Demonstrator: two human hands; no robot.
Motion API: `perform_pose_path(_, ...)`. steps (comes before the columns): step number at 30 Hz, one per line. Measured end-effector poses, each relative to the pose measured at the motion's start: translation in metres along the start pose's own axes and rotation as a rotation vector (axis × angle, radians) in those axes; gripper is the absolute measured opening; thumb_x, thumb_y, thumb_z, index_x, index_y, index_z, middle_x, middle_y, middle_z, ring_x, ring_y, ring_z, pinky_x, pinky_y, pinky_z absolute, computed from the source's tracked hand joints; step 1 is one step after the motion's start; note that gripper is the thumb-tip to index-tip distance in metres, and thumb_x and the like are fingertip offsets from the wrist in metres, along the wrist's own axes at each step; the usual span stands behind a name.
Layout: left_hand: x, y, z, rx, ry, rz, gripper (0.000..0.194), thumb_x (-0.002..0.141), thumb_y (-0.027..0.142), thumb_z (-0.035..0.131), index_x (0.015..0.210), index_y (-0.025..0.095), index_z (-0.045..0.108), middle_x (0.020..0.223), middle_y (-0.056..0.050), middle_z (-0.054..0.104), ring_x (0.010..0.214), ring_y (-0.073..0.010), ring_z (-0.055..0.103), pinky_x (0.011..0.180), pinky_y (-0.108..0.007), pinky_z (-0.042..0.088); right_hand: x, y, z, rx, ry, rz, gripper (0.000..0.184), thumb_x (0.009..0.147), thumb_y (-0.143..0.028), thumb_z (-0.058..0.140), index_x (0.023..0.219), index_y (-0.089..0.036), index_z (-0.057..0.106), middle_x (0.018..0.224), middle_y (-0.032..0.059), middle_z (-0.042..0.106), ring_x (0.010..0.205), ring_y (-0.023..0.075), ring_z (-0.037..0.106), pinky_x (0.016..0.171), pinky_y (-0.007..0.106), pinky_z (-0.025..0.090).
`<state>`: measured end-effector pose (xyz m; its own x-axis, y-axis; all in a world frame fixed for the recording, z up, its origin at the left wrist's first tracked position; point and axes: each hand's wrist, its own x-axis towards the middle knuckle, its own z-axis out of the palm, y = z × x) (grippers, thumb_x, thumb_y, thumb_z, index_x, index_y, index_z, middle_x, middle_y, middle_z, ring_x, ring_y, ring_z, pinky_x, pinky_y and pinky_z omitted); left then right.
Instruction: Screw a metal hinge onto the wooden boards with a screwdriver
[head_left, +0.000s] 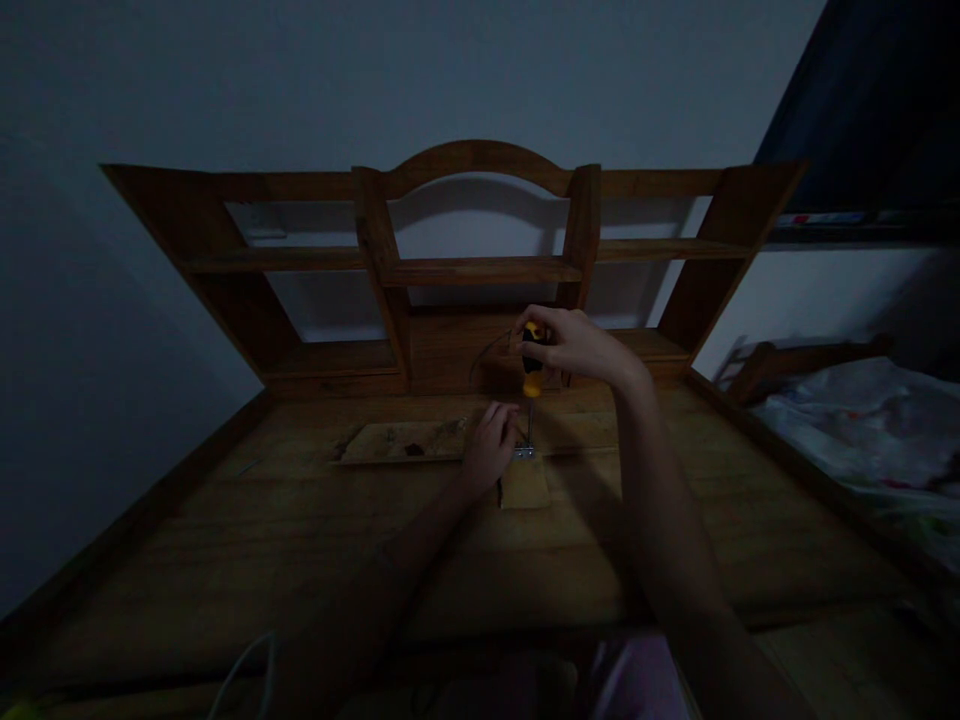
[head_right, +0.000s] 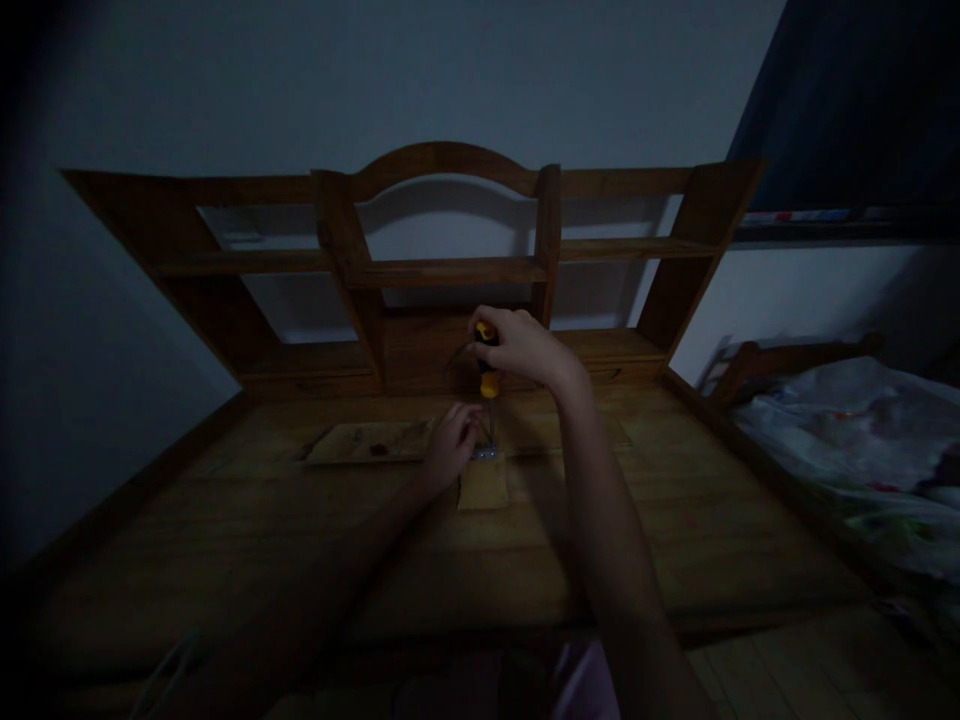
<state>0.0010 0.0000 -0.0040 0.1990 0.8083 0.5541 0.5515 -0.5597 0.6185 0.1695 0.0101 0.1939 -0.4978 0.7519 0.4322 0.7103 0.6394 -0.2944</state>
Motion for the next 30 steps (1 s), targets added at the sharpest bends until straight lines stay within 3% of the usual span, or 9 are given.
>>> perform_pose_path(4, 0.0, 0.0, -0.001, 0.0, -0.011, -0.002, 0.028, 0.098, 0.014, 0.041, 0.119, 0.02, 0.059, 0.117, -0.008, 0.062, 0.108, -0.0197, 0.063, 0.095, -0.035, 0.051, 0.004, -0.007, 0.013, -0.307, 0.117, 0.164, 0.033, 0.093, -0.045, 0.056, 0.105, -0.015, 0.064, 0.095, 0.0152, 0.071, 0.087, 0.0284, 0.066, 0.074, 0.037, 0.045)
perform_pose_path(7, -0.001, 0.0, 0.0, 0.026, -0.013, -0.015, 0.028, 0.097, 0.014, 0.042, 0.118, 0.021, 0.059, 0.118, -0.007, 0.063, 0.109, -0.0207, 0.063, 0.096, -0.036, 0.051, 0.005, -0.014, 0.018, -0.407, 0.137, 0.205, 0.037, 0.095, -0.048, 0.051, 0.106, -0.014, 0.063, 0.098, 0.0187, 0.07, 0.092, 0.032, 0.066, 0.078, 0.04, 0.045)
perform_pose_path(12, 0.0, -0.001, 0.0, 0.027, -0.01, 0.005, 0.028, 0.096, 0.012, 0.043, 0.116, 0.021, 0.06, 0.116, -0.007, 0.063, 0.106, -0.0193, 0.063, 0.094, -0.035, 0.051, 0.0, -0.014, 0.011, -0.207, 0.004, 0.13, 0.038, 0.088, -0.04, 0.057, 0.118, -0.017, 0.057, 0.103, 0.0143, 0.071, 0.091, 0.0281, 0.066, 0.074, 0.035, 0.046)
perform_pose_path(17, 0.0, -0.002, 0.0, 0.023, -0.009, -0.005, 0.028, 0.098, 0.016, 0.042, 0.118, 0.022, 0.06, 0.118, -0.007, 0.062, 0.108, -0.0198, 0.063, 0.094, -0.035, 0.052, -0.002, -0.002, 0.003, -0.002, -0.045, 0.028, 0.028, 0.088, -0.033, 0.059, 0.114, -0.022, 0.061, 0.097, 0.0064, 0.072, 0.085, 0.0219, 0.066, 0.073, 0.029, 0.046)
perform_pose_path(25, -0.001, -0.003, 0.001, -0.016, 0.001, 0.017, 0.028, 0.098, 0.014, 0.041, 0.119, 0.021, 0.059, 0.117, -0.007, 0.063, 0.108, -0.019, 0.063, 0.096, -0.034, 0.051, 0.002, -0.003, 0.01, -0.286, 0.07, 0.179, 0.038, 0.091, -0.051, 0.058, 0.108, -0.017, 0.062, 0.092, 0.0134, 0.071, 0.087, 0.0283, 0.066, 0.071, 0.035, 0.045)
perform_pose_path(30, -0.001, -0.002, 0.0, 0.01, -0.011, 0.004, 0.027, 0.098, 0.015, 0.042, 0.117, 0.021, 0.06, 0.116, -0.007, 0.062, 0.107, -0.0198, 0.062, 0.095, -0.035, 0.051, -0.002, -0.013, 0.003, -0.207, 0.001, 0.144, 0.033, 0.09, -0.045, 0.056, 0.107, -0.017, 0.063, 0.095, 0.0124, 0.072, 0.085, 0.0265, 0.067, 0.072, 0.034, 0.045)
